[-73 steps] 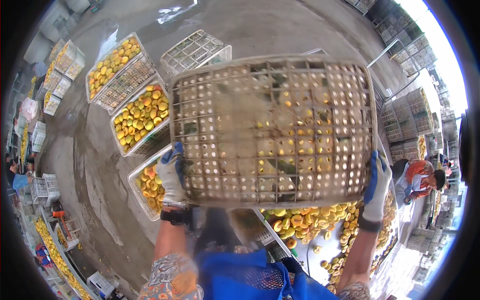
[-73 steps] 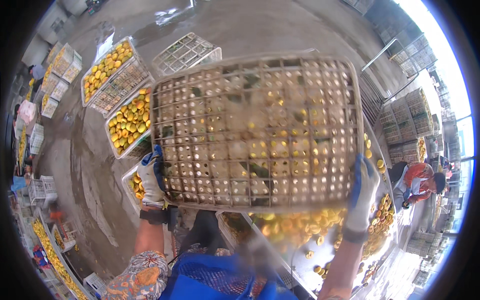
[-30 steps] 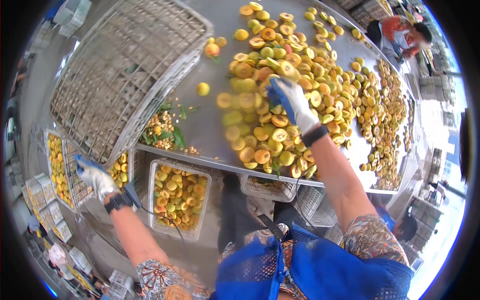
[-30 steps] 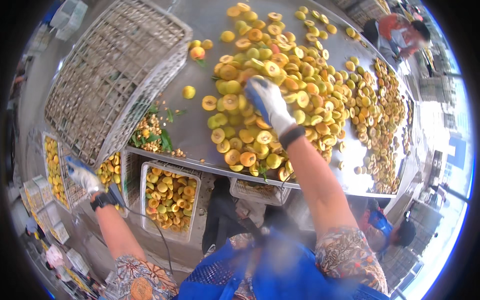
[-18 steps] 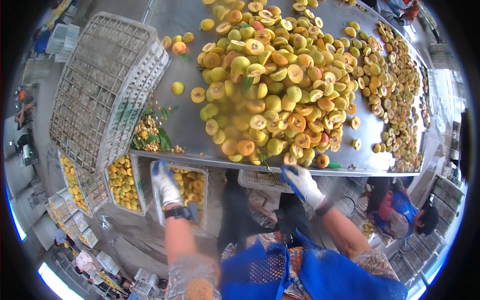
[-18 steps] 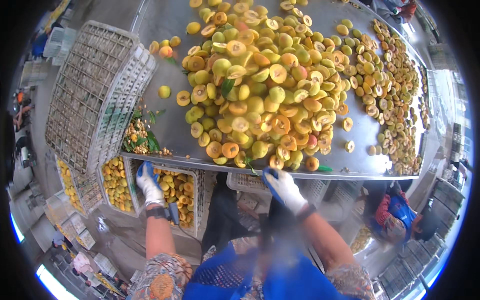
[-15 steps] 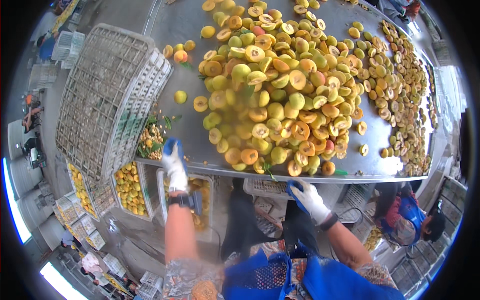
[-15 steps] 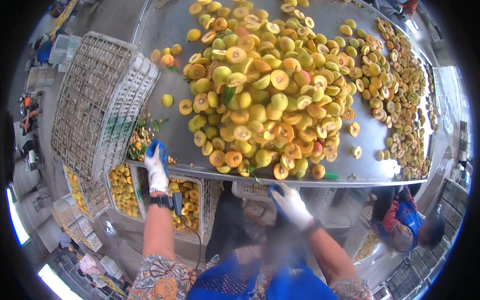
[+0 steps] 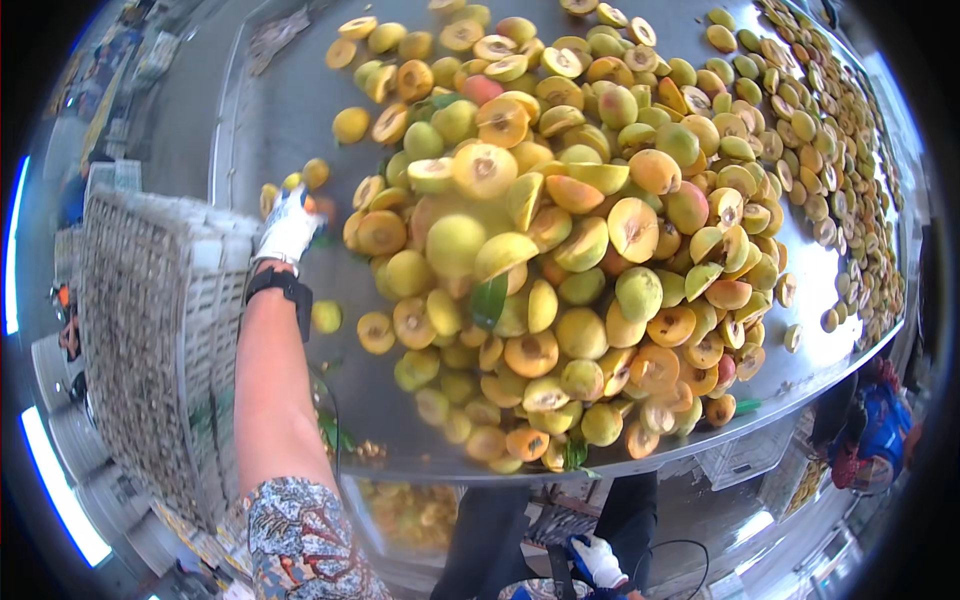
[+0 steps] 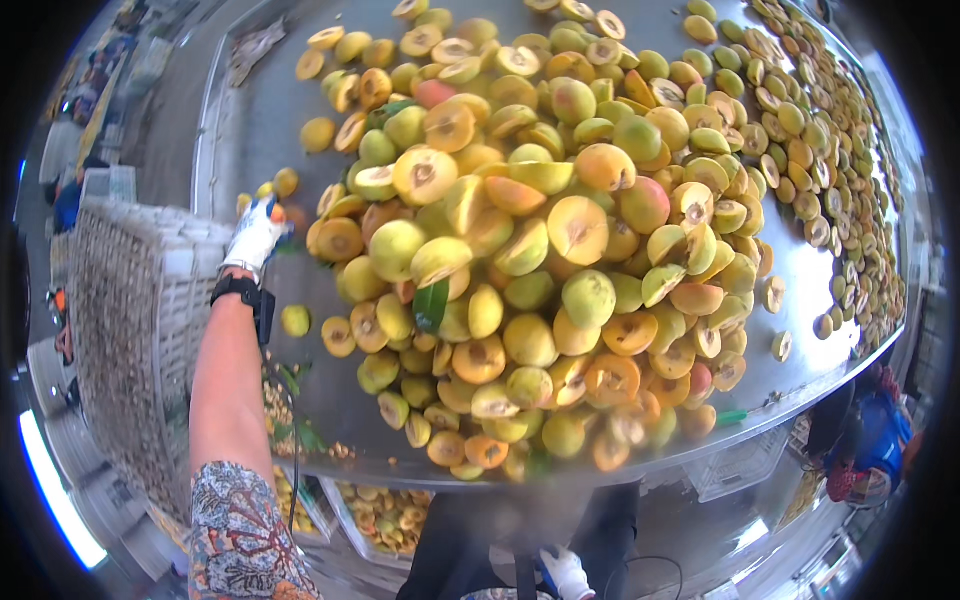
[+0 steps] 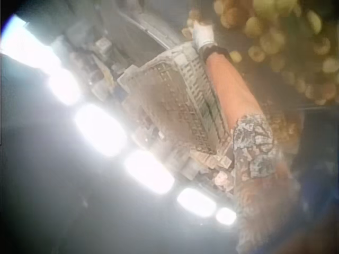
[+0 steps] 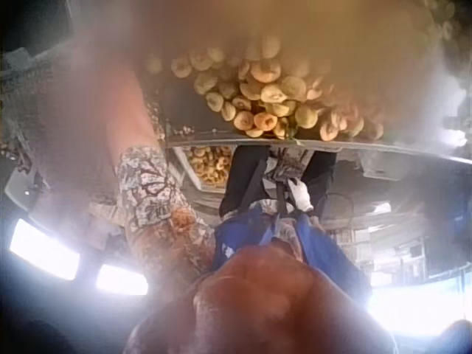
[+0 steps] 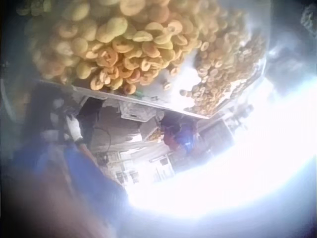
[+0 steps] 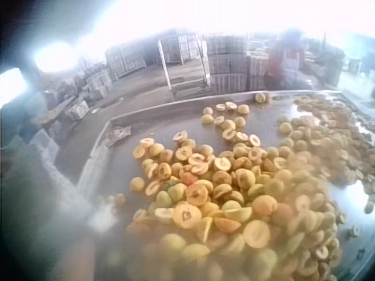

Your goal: The person is cutting peaches in half and removing the pits using a small knife in an agricultural facility.

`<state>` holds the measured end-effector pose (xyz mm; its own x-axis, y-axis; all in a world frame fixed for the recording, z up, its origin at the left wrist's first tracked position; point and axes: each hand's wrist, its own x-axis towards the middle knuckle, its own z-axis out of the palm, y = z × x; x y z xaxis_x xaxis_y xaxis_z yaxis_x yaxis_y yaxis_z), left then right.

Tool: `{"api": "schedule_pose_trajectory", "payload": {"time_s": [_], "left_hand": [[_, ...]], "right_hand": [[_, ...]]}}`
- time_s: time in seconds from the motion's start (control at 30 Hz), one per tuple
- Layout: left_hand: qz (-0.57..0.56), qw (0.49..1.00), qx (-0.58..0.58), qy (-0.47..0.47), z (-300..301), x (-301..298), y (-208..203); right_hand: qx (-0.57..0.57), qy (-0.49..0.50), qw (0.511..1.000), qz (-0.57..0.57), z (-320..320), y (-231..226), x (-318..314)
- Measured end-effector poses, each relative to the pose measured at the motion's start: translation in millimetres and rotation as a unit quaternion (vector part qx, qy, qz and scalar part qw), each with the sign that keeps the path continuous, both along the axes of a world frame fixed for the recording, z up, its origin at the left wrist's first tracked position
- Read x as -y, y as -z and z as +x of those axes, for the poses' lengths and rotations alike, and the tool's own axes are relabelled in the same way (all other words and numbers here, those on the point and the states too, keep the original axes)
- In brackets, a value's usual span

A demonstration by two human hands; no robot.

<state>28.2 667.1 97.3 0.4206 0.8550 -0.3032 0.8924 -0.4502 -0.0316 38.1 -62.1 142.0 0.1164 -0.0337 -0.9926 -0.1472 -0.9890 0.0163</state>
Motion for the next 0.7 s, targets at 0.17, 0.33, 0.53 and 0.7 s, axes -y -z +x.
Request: {"api": "schedule_pose_trajectory", "payload": {"time_s": [0.17,0.33,0.53,0.7], "left_hand": [[0.004,1.000,-0.014,-0.012,18.0,27.2,18.8],[-0.061,0.948,0.281,-0.134,-47.5,65.6,31.6],[-0.257,0.789,0.504,-0.240,-27.1,196.8,-71.4],[-0.362,0.726,0.557,-0.179,-1.7,311.8,-217.1]], "right_hand": [[0.032,-0.026,0.998,0.045,-20.1,10.2,4.3],[0.091,-0.085,0.967,0.223,-9.8,3.3,-16.5],[0.130,-0.065,0.919,0.366,76.9,-53.2,-71.5],[0.073,0.180,0.901,0.387,166.0,-143.6,-165.7]]}}
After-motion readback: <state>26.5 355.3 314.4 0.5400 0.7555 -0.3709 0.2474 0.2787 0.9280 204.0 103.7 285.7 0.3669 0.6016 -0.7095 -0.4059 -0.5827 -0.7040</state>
